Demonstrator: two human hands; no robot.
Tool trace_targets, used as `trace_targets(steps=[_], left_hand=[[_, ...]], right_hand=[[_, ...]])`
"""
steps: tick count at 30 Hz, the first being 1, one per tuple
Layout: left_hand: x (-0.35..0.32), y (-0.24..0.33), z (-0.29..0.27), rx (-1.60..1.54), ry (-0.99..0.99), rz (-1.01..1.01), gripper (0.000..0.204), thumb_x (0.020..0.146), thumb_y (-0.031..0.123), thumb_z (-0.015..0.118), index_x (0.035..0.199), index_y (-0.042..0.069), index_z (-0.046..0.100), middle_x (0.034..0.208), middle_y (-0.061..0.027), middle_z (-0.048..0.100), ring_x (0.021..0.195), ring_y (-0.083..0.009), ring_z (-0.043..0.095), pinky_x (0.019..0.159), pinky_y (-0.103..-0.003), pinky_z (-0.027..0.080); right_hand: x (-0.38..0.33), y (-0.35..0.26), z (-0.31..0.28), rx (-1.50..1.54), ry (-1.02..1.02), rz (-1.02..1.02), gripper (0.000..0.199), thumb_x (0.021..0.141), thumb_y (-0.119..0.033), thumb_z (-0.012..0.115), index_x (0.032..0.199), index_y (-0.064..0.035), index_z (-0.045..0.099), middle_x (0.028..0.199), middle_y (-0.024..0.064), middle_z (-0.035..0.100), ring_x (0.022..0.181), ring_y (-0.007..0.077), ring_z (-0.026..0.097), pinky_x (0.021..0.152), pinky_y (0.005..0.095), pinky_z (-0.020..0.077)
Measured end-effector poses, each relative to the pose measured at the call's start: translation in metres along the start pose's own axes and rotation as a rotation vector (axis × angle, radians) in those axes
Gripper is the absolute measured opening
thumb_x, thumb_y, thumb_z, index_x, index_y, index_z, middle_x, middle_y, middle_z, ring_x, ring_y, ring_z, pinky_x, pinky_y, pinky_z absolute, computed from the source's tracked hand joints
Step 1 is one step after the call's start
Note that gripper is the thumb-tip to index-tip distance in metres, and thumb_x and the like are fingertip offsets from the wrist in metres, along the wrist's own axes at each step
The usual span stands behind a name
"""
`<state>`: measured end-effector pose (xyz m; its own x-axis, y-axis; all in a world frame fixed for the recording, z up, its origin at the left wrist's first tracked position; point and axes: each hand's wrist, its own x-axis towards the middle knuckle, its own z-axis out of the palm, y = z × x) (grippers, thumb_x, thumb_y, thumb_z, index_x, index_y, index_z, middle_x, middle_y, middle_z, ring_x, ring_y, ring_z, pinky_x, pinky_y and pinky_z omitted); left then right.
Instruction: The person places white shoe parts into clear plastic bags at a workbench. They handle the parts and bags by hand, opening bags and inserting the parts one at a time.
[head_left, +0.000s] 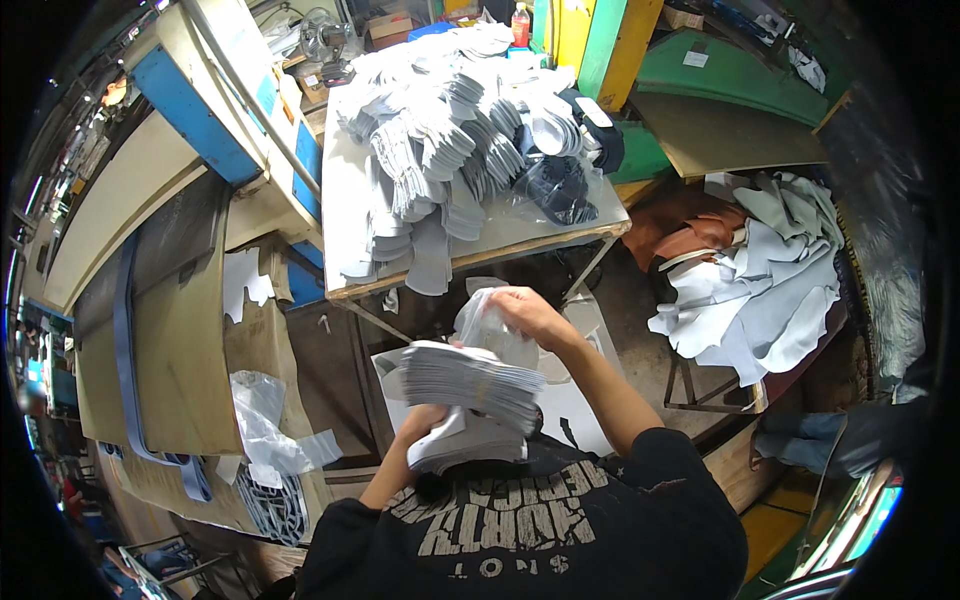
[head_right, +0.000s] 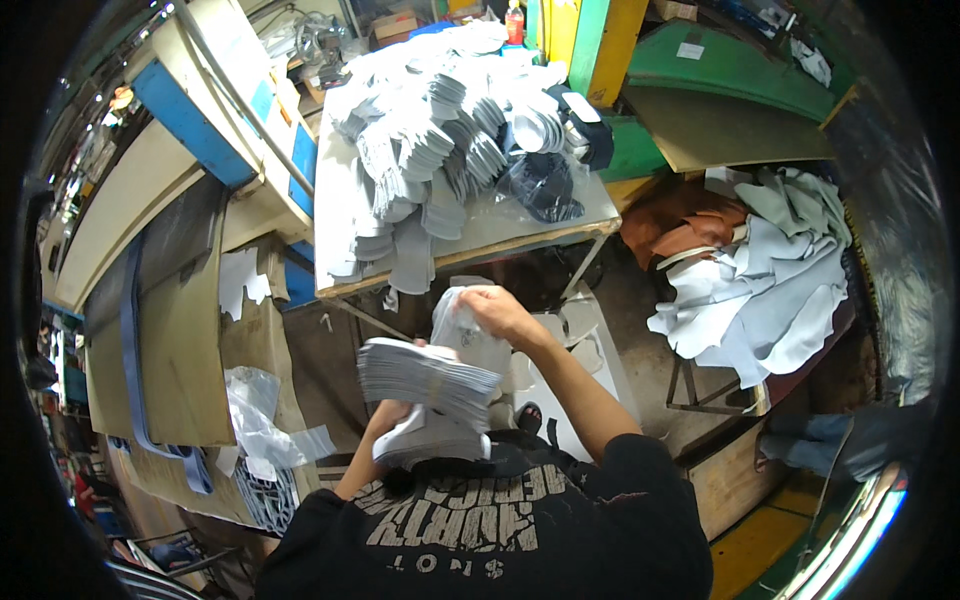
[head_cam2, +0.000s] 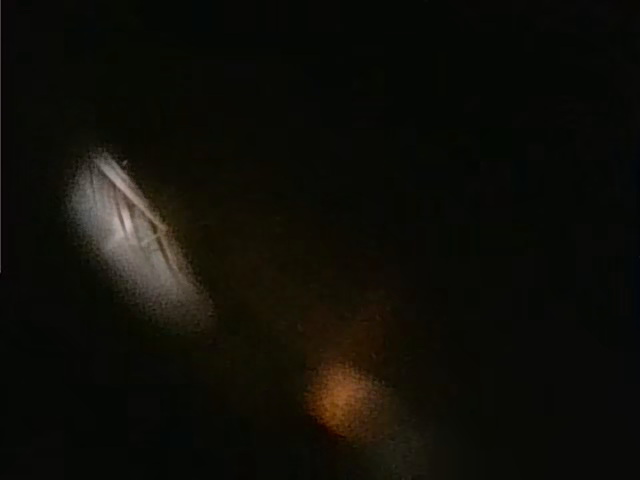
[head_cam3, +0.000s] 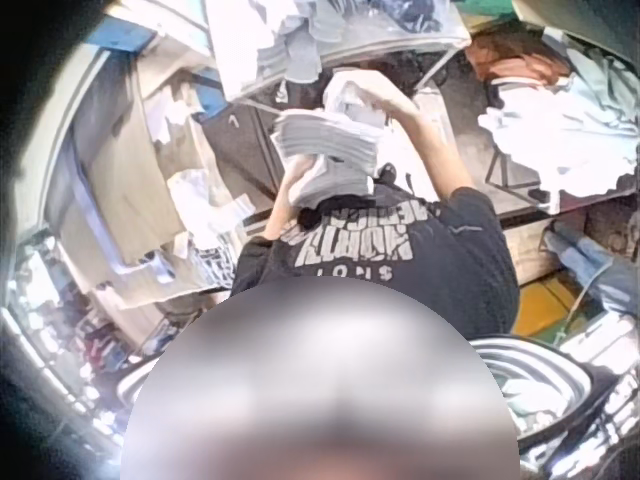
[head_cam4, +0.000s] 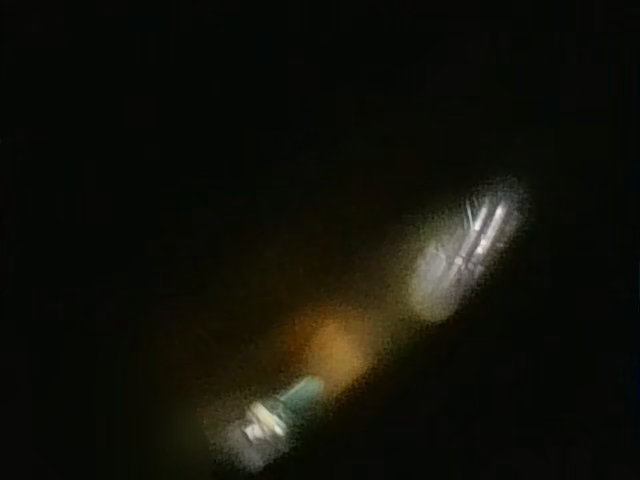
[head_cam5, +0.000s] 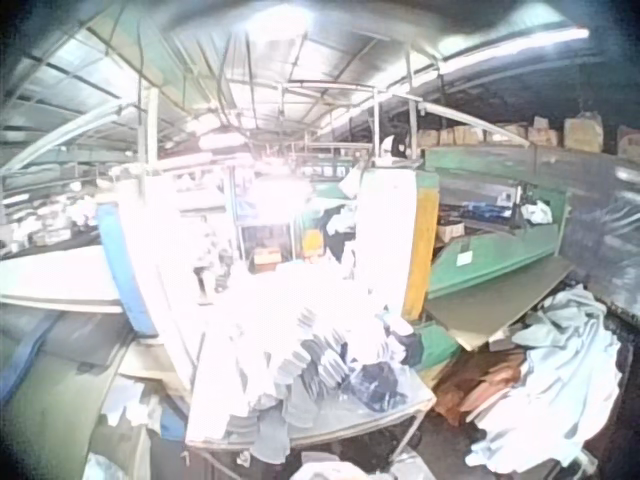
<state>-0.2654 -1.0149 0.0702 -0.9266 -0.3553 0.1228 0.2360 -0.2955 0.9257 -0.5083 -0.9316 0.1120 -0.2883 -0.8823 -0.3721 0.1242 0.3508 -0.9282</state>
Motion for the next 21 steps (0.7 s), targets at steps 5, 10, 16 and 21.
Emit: trace_targets(steps=[5, 10, 16, 21], left_hand=[[-0.010, -0.054, -0.009, -0.109, -0.022, -0.309, 0.065, 0.110, 0.040, 0.053, 0.160, 0.005, 0.032, 0.159, -0.0098, 0.042, 0.144, -0.0208, 0.043, 0.122, -0.040, 0.034], [-0.018, -0.063, -0.013, 0.101, 0.072, -0.166, 0.064, 0.110, 0.039, 0.054, 0.162, 0.007, 0.032, 0.159, -0.0100, 0.044, 0.145, -0.0207, 0.043, 0.123, -0.038, 0.034], [-0.071, -0.064, -0.010, -0.237, 0.316, -0.321, 0.061, 0.110, 0.037, 0.051, 0.161, 0.008, 0.034, 0.158, -0.0113, 0.044, 0.142, -0.0255, 0.046, 0.121, -0.042, 0.036], [-0.088, -0.068, -0.033, -0.508, 0.638, -0.308, 0.058, 0.110, 0.036, 0.049, 0.160, 0.009, 0.035, 0.158, -0.0125, 0.044, 0.139, -0.0294, 0.048, 0.119, -0.045, 0.038]], right_hand=[[-0.044, -0.025, 0.008, -0.005, -0.312, -0.047, 0.045, 0.113, -0.041, 0.043, 0.121, -0.0088, 0.074, 0.081, -0.0042, 0.060, 0.064, 0.0047, 0.047, 0.054, 0.0255, 0.0402], [-0.051, -0.041, 0.025, -0.116, -0.373, -0.080, 0.047, 0.114, -0.039, 0.041, 0.132, -0.0057, 0.070, 0.087, -0.0031, 0.060, 0.072, 0.0059, 0.050, 0.063, 0.0243, 0.0447], [-0.067, -0.054, 0.072, -0.549, -0.806, -0.385, 0.047, 0.111, -0.039, 0.049, 0.131, 0.0002, 0.066, 0.104, 0.0196, 0.074, 0.088, 0.0238, 0.063, 0.087, 0.0363, 0.0522], [-0.083, -0.045, 0.079, -0.590, -0.645, -0.131, 0.047, 0.112, -0.039, 0.049, 0.131, -0.0003, 0.067, 0.101, 0.0100, 0.072, 0.089, 0.0167, 0.060, 0.084, 0.0332, 0.0508]])
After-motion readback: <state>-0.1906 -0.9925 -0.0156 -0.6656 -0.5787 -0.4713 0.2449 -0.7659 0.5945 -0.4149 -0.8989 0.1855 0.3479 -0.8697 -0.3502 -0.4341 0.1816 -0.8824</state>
